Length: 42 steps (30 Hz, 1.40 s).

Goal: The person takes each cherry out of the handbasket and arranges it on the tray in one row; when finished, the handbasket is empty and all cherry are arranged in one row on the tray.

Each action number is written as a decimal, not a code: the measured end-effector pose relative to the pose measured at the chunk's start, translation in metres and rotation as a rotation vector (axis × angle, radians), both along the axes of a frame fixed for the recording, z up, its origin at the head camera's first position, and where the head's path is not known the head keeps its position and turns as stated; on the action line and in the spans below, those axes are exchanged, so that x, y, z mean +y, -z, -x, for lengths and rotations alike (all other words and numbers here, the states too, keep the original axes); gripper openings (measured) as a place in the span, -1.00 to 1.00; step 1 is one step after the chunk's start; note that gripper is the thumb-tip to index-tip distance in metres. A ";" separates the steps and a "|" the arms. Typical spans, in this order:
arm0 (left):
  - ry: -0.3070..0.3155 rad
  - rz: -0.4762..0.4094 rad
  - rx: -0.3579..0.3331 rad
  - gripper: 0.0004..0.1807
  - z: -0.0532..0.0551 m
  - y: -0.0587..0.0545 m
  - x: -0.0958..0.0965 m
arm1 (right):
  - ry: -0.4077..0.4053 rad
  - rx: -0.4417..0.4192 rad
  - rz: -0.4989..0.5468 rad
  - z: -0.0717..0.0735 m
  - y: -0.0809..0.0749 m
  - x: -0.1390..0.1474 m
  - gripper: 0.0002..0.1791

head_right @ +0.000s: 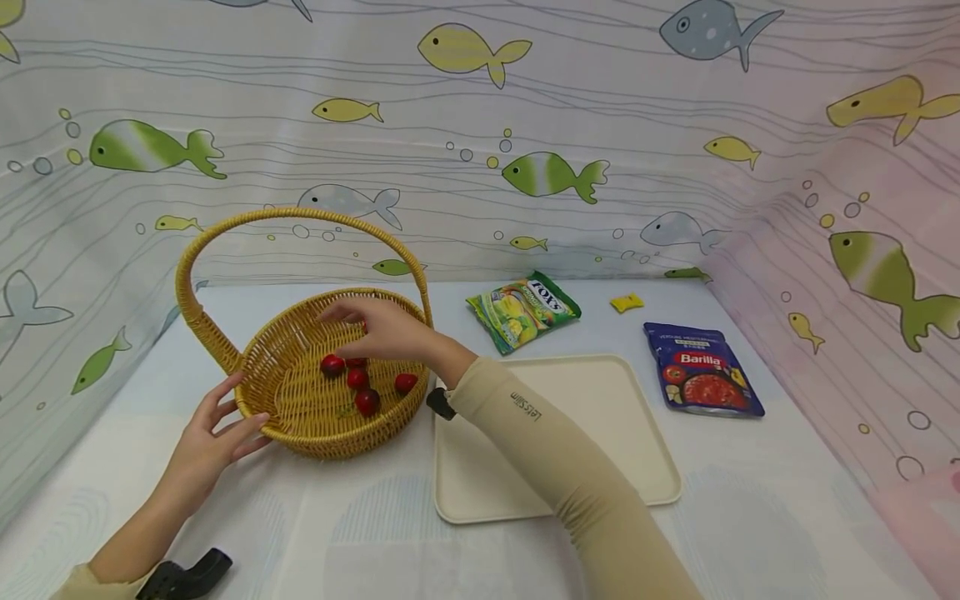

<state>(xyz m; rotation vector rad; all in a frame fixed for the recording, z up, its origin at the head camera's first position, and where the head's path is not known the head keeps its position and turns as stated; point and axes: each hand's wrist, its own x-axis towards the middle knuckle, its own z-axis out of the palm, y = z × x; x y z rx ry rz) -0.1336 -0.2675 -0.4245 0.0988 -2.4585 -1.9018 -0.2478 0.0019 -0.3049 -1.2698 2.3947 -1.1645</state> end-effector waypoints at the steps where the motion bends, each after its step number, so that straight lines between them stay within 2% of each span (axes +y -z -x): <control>1: -0.004 -0.001 -0.004 -0.12 0.001 0.000 -0.001 | 0.007 -0.016 -0.007 0.002 0.000 -0.003 -0.53; 6: -0.012 -0.008 -0.026 -0.12 0.002 0.000 -0.002 | 0.020 -0.078 -0.006 0.011 -0.002 -0.014 -0.53; 11: -0.010 0.000 -0.013 -0.12 0.001 0.000 0.001 | 0.021 -0.118 -0.012 0.022 -0.003 -0.024 -0.53; 14: 0.001 -0.001 -0.008 -0.13 0.001 -0.002 0.002 | 0.023 -0.138 0.002 0.028 -0.005 -0.029 -0.53; 19: -0.001 -0.002 -0.036 -0.11 -0.002 -0.011 0.004 | 0.039 -0.185 0.046 0.036 -0.008 -0.035 -0.53; 24: -0.006 -0.006 -0.033 -0.10 -0.003 -0.010 0.003 | 0.064 -0.255 0.087 0.046 0.001 -0.042 -0.52; 28: -0.003 -0.003 -0.005 -0.12 -0.002 -0.002 0.001 | 0.079 -0.285 0.029 0.053 0.012 -0.043 -0.50; 32: 0.003 0.001 0.012 -0.14 -0.001 -0.001 0.001 | 0.081 -0.273 -0.075 0.058 0.021 -0.042 -0.48; 39: -0.001 0.025 0.019 -0.14 -0.005 -0.006 0.004 | 0.083 -0.202 -0.193 0.063 0.028 -0.041 -0.50; 42: 0.000 0.016 -0.003 -0.13 -0.010 -0.020 0.011 | 0.089 -0.178 -0.256 0.067 0.032 -0.041 -0.50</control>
